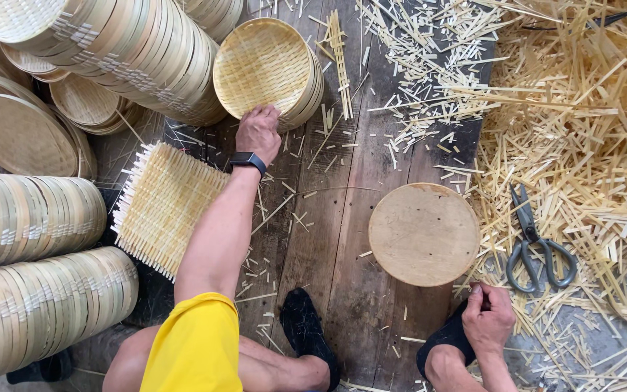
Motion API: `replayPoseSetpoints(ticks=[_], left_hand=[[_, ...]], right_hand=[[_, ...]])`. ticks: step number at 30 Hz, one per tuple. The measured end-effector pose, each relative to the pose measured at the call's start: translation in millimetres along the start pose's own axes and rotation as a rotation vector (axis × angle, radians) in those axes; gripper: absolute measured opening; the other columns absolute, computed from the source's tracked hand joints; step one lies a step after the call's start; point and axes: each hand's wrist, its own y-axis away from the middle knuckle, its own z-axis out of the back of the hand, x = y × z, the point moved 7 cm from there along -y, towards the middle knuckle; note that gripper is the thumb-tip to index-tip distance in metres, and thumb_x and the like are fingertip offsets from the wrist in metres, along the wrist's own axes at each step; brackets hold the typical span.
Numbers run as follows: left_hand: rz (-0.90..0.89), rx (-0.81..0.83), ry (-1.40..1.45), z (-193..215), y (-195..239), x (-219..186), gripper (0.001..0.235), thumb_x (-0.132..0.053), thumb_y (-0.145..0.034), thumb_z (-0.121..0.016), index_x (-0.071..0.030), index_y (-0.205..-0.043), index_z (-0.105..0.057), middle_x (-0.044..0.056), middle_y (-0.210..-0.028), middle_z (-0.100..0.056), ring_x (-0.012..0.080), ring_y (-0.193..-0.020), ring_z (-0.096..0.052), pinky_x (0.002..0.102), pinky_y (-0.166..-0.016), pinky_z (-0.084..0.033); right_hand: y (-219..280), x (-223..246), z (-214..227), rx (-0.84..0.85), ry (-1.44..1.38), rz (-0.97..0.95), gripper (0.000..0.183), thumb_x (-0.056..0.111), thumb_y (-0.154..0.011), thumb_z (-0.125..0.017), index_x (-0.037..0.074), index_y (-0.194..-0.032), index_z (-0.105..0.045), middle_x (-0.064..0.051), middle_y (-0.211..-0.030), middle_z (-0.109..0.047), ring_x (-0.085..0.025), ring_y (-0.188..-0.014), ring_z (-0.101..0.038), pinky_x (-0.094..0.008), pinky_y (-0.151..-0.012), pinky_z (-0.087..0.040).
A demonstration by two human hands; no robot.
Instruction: The person weaves bamboo strips into a flat square, fits it into a circular bamboo frame using a wooden mold, and trims the excess bamboo with scissors to create the base of a basket.
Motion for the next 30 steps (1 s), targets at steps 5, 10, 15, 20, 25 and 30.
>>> replayPoseSetpoints(ticks=[5, 10, 15, 20, 25, 30], left_hand=[[0.037, 0.035, 0.003, -5, -8, 1, 0.036, -0.003, -0.099, -0.050, -0.013, -0.124, -0.073, 0.012, -0.137, -0.066, 0.0338, -0.133, -0.057, 0.046, -0.118, -0.034], [0.058, 0.061, -0.073, 2, 4, 0, 0.044, -0.008, -0.102, -0.055, -0.013, -0.146, -0.053, 0.012, -0.155, -0.049, 0.0339, -0.145, -0.042, 0.049, -0.124, -0.023], [0.174, -0.118, 0.002, 40, 83, 31, 0.096, -0.025, -0.092, -0.078, -0.010, -0.168, -0.021, 0.016, -0.173, -0.023, 0.0309, -0.162, -0.021, 0.048, -0.132, -0.015], [0.885, 0.570, -0.175, 46, 209, 99, 0.156, -0.054, -0.060, -0.096, -0.008, -0.162, 0.013, 0.024, -0.168, 0.010, 0.0387, -0.156, 0.008, 0.054, -0.124, -0.002], [0.754, 0.538, -0.129, 30, 240, 129, 0.112, -0.053, -0.074, -0.087, -0.010, -0.157, -0.023, 0.029, -0.161, -0.015, 0.0422, -0.149, -0.020, 0.045, -0.122, -0.021], [0.631, 0.212, 0.106, 71, 221, 123, 0.041, -0.036, -0.097, -0.064, -0.022, -0.134, -0.073, 0.012, -0.125, -0.073, 0.0290, -0.105, -0.075, 0.036, -0.099, -0.058]], right_hand=[[1, 1, 2, 0.006, 0.016, -0.026, 0.008, 0.010, -0.100, -0.067, 0.004, -0.103, -0.073, -0.010, -0.092, -0.066, -0.022, -0.071, -0.063, -0.035, -0.068, -0.051], [1, 1, 2, 0.001, -0.010, -0.007, 0.009, 0.010, -0.101, -0.067, 0.004, -0.104, -0.073, -0.011, -0.093, -0.066, -0.023, -0.074, -0.063, -0.035, -0.069, -0.051], [4, -4, 3, -0.008, -0.027, 0.051, 0.009, 0.009, -0.103, -0.066, 0.004, -0.103, -0.073, -0.012, -0.090, -0.067, -0.024, -0.077, -0.065, -0.036, -0.076, -0.052], [6, -10, 1, -0.015, -0.042, 0.104, 0.012, 0.010, -0.106, -0.066, 0.002, -0.100, -0.072, -0.012, -0.091, -0.067, -0.025, -0.081, -0.065, -0.037, -0.079, -0.052], [8, -23, -2, -0.002, -0.062, 0.046, 0.013, 0.011, -0.106, -0.068, 0.001, -0.101, -0.072, -0.013, -0.089, -0.065, -0.024, -0.073, -0.062, -0.038, -0.074, -0.050], [8, -32, -4, -0.011, -0.049, 0.090, 0.014, 0.011, -0.107, -0.068, 0.000, -0.100, -0.072, -0.013, -0.089, -0.065, -0.025, -0.076, -0.062, -0.035, -0.071, -0.050]])
